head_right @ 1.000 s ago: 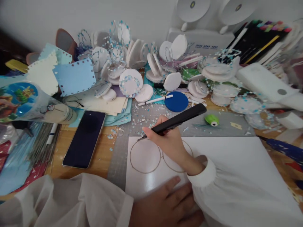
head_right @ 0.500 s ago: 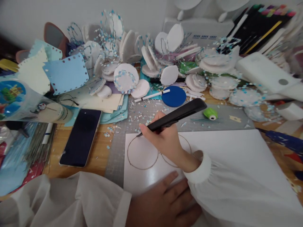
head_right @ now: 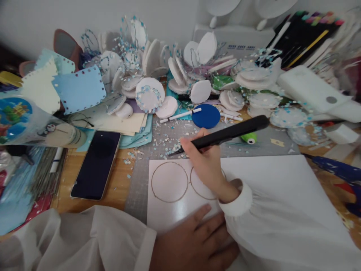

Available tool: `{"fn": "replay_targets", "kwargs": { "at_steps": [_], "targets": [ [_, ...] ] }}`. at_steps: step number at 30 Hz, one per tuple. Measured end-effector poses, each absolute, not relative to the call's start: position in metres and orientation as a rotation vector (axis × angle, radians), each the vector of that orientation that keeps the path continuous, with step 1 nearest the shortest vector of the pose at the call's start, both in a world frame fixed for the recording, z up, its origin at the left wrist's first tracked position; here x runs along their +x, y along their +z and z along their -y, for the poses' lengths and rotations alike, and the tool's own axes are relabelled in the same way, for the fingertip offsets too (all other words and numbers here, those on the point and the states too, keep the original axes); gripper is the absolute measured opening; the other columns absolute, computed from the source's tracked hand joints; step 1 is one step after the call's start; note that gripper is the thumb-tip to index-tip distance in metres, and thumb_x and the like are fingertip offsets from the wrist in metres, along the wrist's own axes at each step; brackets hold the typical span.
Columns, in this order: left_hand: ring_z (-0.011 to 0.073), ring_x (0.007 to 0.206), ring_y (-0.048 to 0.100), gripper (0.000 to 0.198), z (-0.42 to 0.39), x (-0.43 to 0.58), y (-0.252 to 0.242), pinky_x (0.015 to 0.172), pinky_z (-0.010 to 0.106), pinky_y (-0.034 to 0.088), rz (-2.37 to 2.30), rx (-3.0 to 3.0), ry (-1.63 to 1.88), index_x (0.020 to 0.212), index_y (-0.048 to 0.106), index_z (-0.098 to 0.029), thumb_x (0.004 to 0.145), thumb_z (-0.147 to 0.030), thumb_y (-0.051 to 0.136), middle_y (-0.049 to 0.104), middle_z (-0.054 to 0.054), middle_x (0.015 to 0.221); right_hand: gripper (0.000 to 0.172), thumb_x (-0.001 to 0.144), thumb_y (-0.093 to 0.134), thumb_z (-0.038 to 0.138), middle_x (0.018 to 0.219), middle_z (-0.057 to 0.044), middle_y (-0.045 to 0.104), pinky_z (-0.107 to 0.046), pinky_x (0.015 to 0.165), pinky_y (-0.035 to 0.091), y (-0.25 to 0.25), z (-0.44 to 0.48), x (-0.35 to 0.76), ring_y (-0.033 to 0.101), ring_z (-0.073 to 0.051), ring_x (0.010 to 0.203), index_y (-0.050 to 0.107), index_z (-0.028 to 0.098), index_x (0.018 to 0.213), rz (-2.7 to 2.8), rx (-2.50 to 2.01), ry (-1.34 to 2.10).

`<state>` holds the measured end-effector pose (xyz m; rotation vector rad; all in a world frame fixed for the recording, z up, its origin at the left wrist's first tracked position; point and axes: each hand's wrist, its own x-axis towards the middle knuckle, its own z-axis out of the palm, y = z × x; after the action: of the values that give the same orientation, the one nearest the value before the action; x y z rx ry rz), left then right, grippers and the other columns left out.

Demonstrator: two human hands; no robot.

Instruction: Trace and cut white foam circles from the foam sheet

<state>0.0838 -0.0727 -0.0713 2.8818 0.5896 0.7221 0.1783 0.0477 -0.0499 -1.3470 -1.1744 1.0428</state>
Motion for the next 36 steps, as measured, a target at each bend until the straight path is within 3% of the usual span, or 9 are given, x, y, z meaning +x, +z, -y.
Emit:
{"fn": "replay_targets", "kwargs": {
  "at_steps": [3, 7, 20, 36],
  "targets": [
    [0.0231, 0.124, 0.053, 0.031, 0.073, 0.084, -0.073, 0.106, 0.043, 0.039, -0.573, 2.888, 0.689, 0.12, 0.062, -0.028, 0.096, -0.028, 0.042, 0.06, 0.0, 0.131, 0.036, 0.077, 0.067, 0.041, 0.052, 0.007, 0.03, -0.026, 0.045, 0.025, -0.047, -0.057, 0.172, 0.029, -0.009, 0.046, 0.038, 0.023, 0.064, 1.222, -1.29, 1.228],
    [0.0232, 0.122, 0.054, 0.031, 0.073, 0.083, -0.072, 0.109, 0.045, 0.035, -0.529, 2.855, 0.647, 0.12, 0.062, -0.027, 0.095, -0.026, 0.043, 0.062, 0.001, 0.128, 0.035, 0.071, 0.07, 0.035, 0.054, 0.006, 0.036, -0.025, 0.047, 0.028, -0.045, -0.066, 0.16, 0.035, -0.009, 0.051, 0.039, 0.022, 0.061, 1.436, -1.223, 1.336],
    [0.0225, 0.12, 0.056, 0.033, 0.075, 0.085, -0.075, 0.106, 0.043, 0.039, -0.588, 2.836, 0.717, 0.116, 0.065, -0.029, 0.097, -0.024, 0.038, 0.065, -0.002, 0.123, 0.029, 0.072, 0.07, 0.033, 0.058, 0.006, 0.043, -0.025, 0.047, 0.03, -0.049, -0.062, 0.161, 0.038, -0.01, 0.052, 0.044, 0.023, 0.065, 1.613, -1.186, 1.294],
    [0.0228, 0.126, 0.05, 0.034, 0.074, 0.081, -0.071, 0.111, 0.046, 0.028, -0.563, 2.892, 0.61, 0.125, 0.058, -0.028, 0.097, -0.025, 0.04, 0.057, 0.001, 0.134, 0.026, 0.07, 0.074, 0.032, 0.064, 0.005, 0.05, -0.025, 0.049, 0.031, -0.049, -0.069, 0.177, 0.041, -0.009, 0.054, 0.05, 0.023, 0.071, 1.776, -1.112, 1.261]
  ]
}}
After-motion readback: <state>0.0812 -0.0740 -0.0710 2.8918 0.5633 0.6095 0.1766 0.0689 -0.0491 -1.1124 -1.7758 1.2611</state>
